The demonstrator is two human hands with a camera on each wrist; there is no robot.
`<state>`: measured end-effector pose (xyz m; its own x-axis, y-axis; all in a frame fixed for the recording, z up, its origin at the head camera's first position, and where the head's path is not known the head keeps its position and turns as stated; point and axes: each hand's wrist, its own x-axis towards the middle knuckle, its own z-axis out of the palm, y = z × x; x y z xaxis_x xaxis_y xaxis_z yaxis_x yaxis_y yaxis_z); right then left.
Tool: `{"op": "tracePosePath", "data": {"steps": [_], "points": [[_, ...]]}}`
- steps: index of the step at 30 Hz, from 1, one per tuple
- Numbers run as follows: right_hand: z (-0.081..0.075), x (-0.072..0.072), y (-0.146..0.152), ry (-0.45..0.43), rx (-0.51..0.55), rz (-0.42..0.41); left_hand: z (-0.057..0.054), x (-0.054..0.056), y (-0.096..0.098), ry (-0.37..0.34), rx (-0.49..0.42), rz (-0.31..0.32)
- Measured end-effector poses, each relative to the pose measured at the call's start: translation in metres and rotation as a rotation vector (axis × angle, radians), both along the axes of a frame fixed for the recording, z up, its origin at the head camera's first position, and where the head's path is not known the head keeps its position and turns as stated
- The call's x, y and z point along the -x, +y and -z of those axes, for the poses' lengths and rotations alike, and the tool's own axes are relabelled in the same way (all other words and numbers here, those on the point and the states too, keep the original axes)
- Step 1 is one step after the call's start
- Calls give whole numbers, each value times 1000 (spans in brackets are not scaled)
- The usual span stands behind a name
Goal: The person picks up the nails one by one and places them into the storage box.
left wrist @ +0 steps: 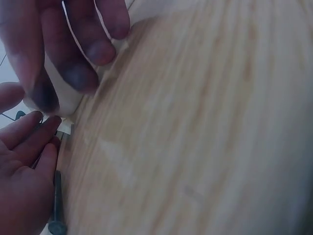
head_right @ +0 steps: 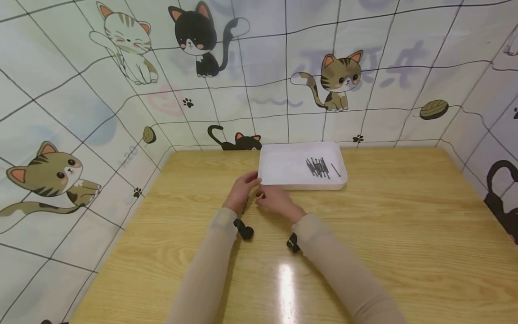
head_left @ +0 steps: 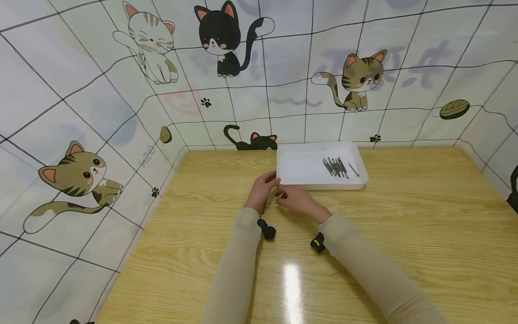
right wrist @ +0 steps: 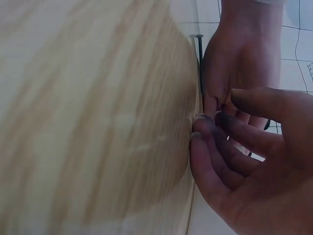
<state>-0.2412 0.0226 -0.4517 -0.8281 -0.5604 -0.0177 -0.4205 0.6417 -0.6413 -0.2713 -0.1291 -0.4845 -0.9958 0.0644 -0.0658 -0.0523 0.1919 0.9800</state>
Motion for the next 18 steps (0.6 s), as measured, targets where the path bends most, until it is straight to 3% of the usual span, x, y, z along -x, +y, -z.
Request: {"op": "tracePosePath", "data": {"steps": [6,10,18], "points": [[1,-1,-14,28,-13,5,-7,-3,0,3,-13,6],[2,1,-20,72,-41,9,1,1,1,14,-22,3],[3,0,-40,72,-117,66,-2,-1,0,-6,-64,7]]}}
